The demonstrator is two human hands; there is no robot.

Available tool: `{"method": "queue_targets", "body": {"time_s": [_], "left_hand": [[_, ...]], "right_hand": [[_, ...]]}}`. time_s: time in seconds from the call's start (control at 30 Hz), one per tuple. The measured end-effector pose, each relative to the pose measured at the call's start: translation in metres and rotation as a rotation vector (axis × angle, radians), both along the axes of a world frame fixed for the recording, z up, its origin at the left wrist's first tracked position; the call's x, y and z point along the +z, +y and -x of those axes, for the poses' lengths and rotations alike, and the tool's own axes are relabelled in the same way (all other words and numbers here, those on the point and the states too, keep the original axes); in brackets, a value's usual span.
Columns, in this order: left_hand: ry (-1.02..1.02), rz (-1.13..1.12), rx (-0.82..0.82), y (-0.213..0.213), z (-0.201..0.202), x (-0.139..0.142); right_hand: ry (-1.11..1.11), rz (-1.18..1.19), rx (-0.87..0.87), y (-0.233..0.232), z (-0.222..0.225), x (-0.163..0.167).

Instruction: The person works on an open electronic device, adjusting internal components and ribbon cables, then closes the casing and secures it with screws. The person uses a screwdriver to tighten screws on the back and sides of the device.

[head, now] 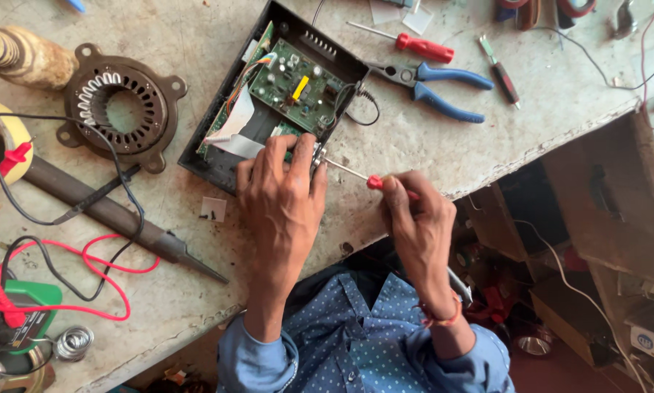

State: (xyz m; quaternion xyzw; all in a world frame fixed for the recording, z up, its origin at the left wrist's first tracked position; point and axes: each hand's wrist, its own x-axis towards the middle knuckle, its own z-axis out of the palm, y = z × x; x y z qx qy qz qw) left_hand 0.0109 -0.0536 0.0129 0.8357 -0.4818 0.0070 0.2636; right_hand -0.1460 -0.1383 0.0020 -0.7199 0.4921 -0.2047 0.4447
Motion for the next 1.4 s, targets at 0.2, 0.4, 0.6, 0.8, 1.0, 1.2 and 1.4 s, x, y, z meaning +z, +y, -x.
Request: {"method": "queue_targets", "body": {"time_s": [0.2, 0.4, 0.6, 0.8, 1.0, 1.2, 1.4], "left_hand": [[-0.004, 0.014, -0.002, 0.000, -0.001, -0.001], [-0.003, 0.021, 0.000, 0.000, 0.001, -0.005], [-0.018, 0.038, 0.002, -0.001, 0.000, -0.004], [0.017, 0.021, -0.008, 0.001, 0.000, -0.002], [0.005, 0.036, 0.000, -0.003, 0.000, -0.002], [-0.005, 0.032, -0.013, -0.001, 0.000, 0.002], [0.012, 0.002, -0.019, 0.000, -0.002, 0.000]], "right_hand": [[-0.051, -0.069, 0.043, -0.005, 0.003, -0.006], [-0.165, -0.047, 0.057, -0.005, 0.005, 0.005], [0.015, -0.245, -0.032, -0.008, -0.003, 0.006], [-0.249, 0.007, 0.177, -0.004, 0.007, 0.011], [-0.040, -0.313, -0.059, -0.001, 0.002, -0.003], [-0.158, -0.125, 0.107, -0.006, 0.004, 0.003], [-0.243, 0.001, 0.055, -0.001, 0.007, -0.004]]}}
